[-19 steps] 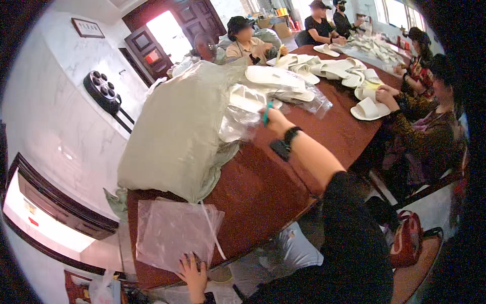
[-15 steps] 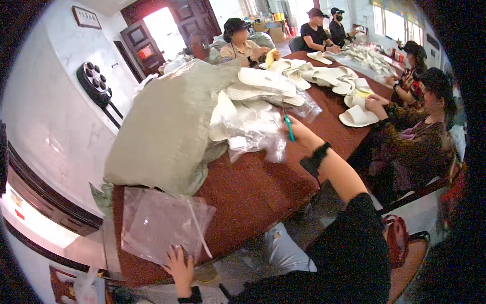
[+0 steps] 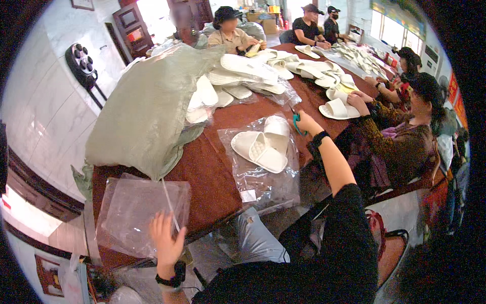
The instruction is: Pack slippers into plastic bags and trim excess thread or tags.
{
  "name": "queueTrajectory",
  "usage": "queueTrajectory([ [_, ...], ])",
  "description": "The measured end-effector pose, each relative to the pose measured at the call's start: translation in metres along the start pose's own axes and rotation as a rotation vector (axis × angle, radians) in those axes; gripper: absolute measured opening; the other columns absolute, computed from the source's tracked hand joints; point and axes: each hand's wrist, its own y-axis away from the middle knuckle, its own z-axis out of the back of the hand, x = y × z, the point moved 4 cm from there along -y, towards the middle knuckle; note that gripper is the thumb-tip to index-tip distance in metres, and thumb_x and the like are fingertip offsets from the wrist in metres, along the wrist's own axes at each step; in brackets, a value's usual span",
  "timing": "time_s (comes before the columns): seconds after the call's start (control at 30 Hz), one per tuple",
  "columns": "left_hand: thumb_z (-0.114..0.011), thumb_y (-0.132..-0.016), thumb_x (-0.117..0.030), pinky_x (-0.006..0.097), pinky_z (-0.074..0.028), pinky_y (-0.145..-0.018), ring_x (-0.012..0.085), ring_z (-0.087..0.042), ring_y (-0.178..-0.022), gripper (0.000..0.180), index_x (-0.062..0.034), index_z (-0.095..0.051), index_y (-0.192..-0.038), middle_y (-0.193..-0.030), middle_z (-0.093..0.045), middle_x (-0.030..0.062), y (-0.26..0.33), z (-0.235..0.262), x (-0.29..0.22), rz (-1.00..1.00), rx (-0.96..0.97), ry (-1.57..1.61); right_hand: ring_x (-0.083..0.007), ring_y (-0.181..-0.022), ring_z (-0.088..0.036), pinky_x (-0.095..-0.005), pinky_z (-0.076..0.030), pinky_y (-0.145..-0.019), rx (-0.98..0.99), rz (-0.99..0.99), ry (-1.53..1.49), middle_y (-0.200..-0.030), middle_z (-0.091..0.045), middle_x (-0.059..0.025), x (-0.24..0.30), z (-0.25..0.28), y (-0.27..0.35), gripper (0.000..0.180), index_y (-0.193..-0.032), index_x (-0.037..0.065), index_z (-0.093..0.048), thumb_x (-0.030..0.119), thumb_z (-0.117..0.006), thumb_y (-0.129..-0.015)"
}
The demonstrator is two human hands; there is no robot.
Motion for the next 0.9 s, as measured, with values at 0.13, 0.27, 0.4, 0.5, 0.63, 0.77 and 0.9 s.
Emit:
queueTrajectory([
  [0.13, -0.058, -0.082, -0.040, 0.059, -0.020, -0.102, 0.0394, -0.031, -0.127, 0.064, -0.0064, -0.041, -0.133, -0.139, -0.035, 0.0191, -0.015, -0.020, -0.008, 0.032, 0.190, 0.085, -0.0131, -0.063, -0.051, -0.0308, -0.043, -0.059, 0.065, -0.177, -0.387, -0.074, -0.057, -0.0052, -0.002, -0.049, -0.036, 0.053, -0.101, -0.002, -0.052, 0.034, -0.076, -0.071],
  [0.27, -0.057, -0.082, -0.043, 0.064, -0.018, -0.101, 0.0391, -0.027, -0.131, 0.069, -0.0070, -0.035, -0.136, -0.141, -0.033, 0.0176, -0.002, -0.058, 0.013, 0.097, 0.341, -0.139, -0.0181, -0.080, -0.058, -0.0332, -0.048, -0.066, 0.132, -0.101, -0.625, -0.089, -0.060, -0.0091, 0.065, -0.054, -0.013, 0.055, -0.109, -0.003, -0.051, 0.016, -0.079, -0.067],
  [0.4, -0.055, -0.083, -0.046, 0.065, -0.011, -0.103, 0.0364, -0.027, -0.132, 0.071, -0.0071, -0.032, -0.138, -0.143, -0.031, 0.0161, -0.004, -0.048, 0.027, 0.059, 0.206, -0.072, -0.0121, -0.076, -0.056, -0.0263, -0.047, -0.065, -0.077, 0.154, -0.823, -0.085, -0.061, -0.0034, 0.110, -0.024, -0.016, 0.038, -0.103, 0.005, -0.054, 0.003, -0.073, -0.071],
  [0.5, -0.055, -0.083, -0.046, 0.066, -0.012, -0.102, 0.0355, -0.027, -0.133, 0.068, -0.0106, -0.035, -0.137, -0.143, -0.032, 0.0157, -0.002, -0.026, 0.043, 0.179, 0.163, -0.075, -0.0100, -0.073, -0.052, -0.0240, -0.043, -0.062, -0.126, 0.288, -0.896, -0.082, -0.056, 0.0000, 0.213, 0.015, 0.001, 0.034, -0.100, 0.006, -0.053, 0.007, -0.073, -0.072],
  [0.63, -0.051, -0.084, -0.050, 0.068, -0.012, -0.100, 0.0384, -0.024, -0.133, 0.064, -0.0131, -0.040, -0.135, -0.144, -0.030, 0.0162, 0.002, -0.033, 0.067, 0.303, 0.244, -0.125, -0.0086, -0.073, -0.049, -0.0213, -0.040, -0.064, -0.376, 0.572, -0.694, -0.081, -0.053, 0.0014, 0.291, 0.074, -0.036, 0.031, -0.097, 0.006, -0.053, 0.014, -0.073, -0.075],
  [0.77, -0.047, -0.085, -0.053, 0.071, -0.006, -0.098, 0.0399, -0.020, -0.134, 0.066, -0.0128, -0.038, -0.137, -0.145, -0.028, 0.0172, 0.009, -0.049, 0.089, 0.374, 0.208, -0.159, -0.0087, -0.074, -0.048, -0.0208, -0.039, -0.066, -0.649, 0.826, -0.752, -0.083, -0.053, -0.0012, 0.357, 0.131, -0.021, 0.027, -0.095, 0.003, -0.051, 0.012, -0.070, -0.078],
  [0.9, -0.047, -0.086, -0.051, 0.072, -0.003, -0.098, 0.0408, -0.017, -0.135, 0.066, -0.0119, -0.036, -0.138, -0.145, -0.026, 0.0175, 0.009, -0.049, 0.084, 0.368, 0.224, -0.117, -0.0121, -0.076, -0.056, -0.0244, -0.045, -0.062, -0.353, 0.676, -0.514, -0.084, -0.058, -0.0033, 0.366, 0.139, -0.028, 0.024, -0.094, 0.004, -0.051, 0.002, -0.067, -0.077],
])
